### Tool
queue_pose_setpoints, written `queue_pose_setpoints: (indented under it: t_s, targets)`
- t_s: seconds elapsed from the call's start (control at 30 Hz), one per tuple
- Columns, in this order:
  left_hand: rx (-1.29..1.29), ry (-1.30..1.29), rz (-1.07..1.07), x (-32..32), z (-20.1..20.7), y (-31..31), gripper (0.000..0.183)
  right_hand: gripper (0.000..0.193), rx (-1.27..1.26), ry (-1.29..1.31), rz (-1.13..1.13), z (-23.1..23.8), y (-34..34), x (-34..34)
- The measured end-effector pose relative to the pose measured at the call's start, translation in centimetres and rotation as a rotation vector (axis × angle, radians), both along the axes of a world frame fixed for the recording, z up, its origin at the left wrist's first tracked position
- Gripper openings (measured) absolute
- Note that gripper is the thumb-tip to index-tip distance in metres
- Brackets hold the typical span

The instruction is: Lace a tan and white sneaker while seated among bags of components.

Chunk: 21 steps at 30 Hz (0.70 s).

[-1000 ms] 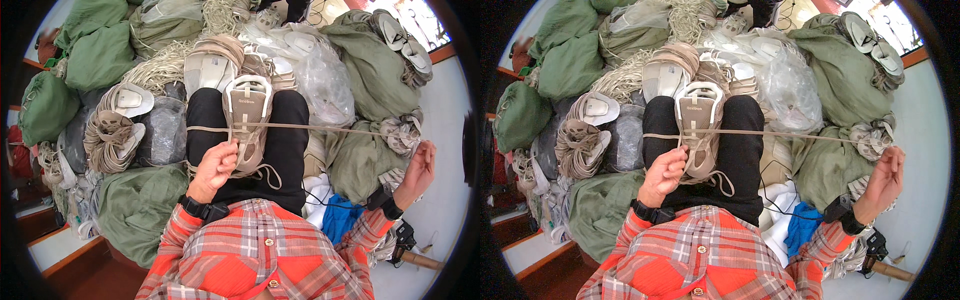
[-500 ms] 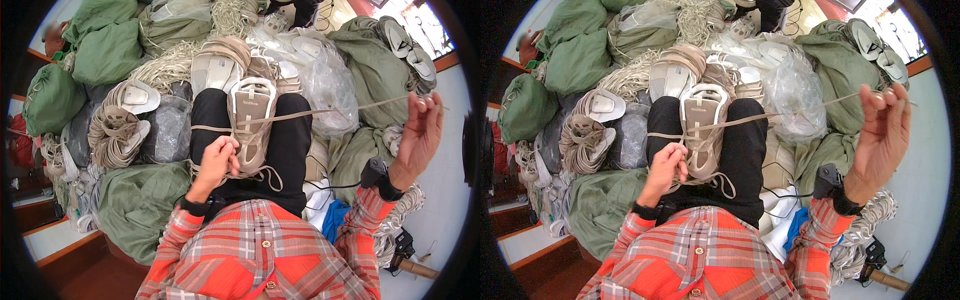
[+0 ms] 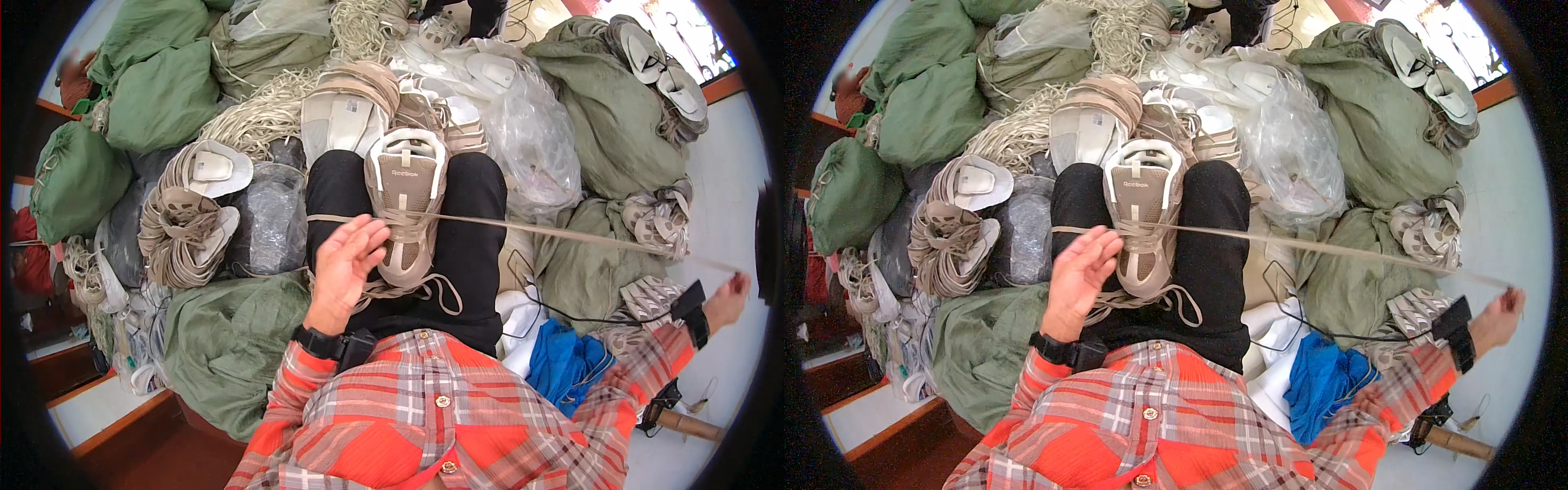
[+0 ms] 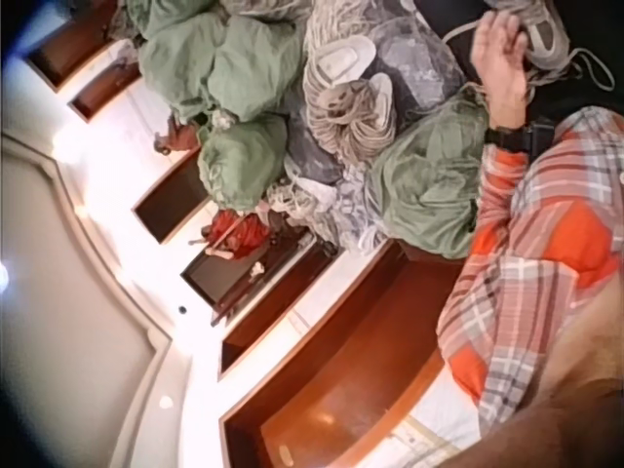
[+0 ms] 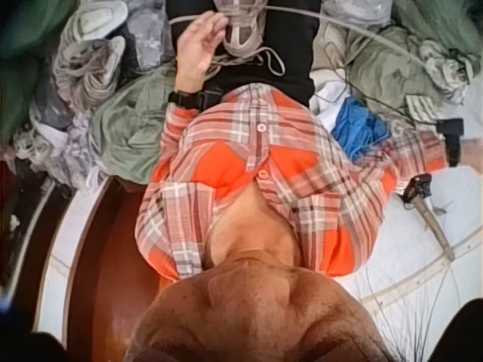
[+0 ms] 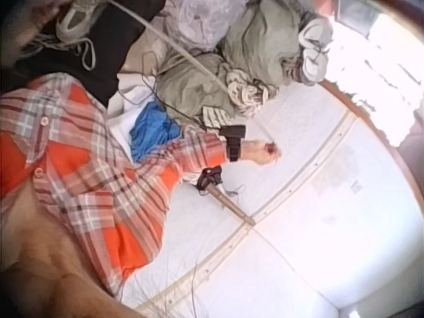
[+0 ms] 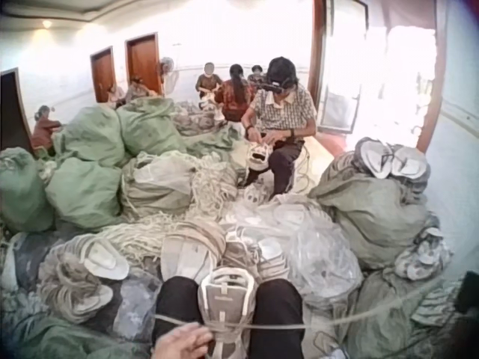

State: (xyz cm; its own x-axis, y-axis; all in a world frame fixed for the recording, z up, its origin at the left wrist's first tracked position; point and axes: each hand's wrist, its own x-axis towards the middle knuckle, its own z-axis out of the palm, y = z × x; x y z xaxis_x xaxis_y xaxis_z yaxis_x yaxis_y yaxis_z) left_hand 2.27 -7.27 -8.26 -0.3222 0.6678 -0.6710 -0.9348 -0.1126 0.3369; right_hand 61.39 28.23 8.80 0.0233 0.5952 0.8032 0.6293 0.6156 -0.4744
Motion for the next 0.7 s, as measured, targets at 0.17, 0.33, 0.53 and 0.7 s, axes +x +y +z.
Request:
queue_pose_setpoints:
  t_s: [0.17,0.33,0.53,0.7]
  targets:
    - [-0.334,1.977,-0.471,-0.9,-0.4,0.3,0.024,0.024,-0.241,0.593,0.049,-3.8,1.3,1.1]
    - [-0.361,1.938,-1.165,0.5,1.0,-5.0,0.011,0.016,-0.505,0.172,0.202,-13.4,-7.4,-21.8]
    - [-0.147,1.788,-0.432,-0.9,4.7,-0.7,0.02,0.007,-0.58,-0.336,0.792,-16.6,-19.1,-43.9]
    - [-0.085,1.777,-0.555,0.1,2.7,4.9,0.017,0.006,-0.684,-0.466,0.761,-17.3,-20.3,-44.5]
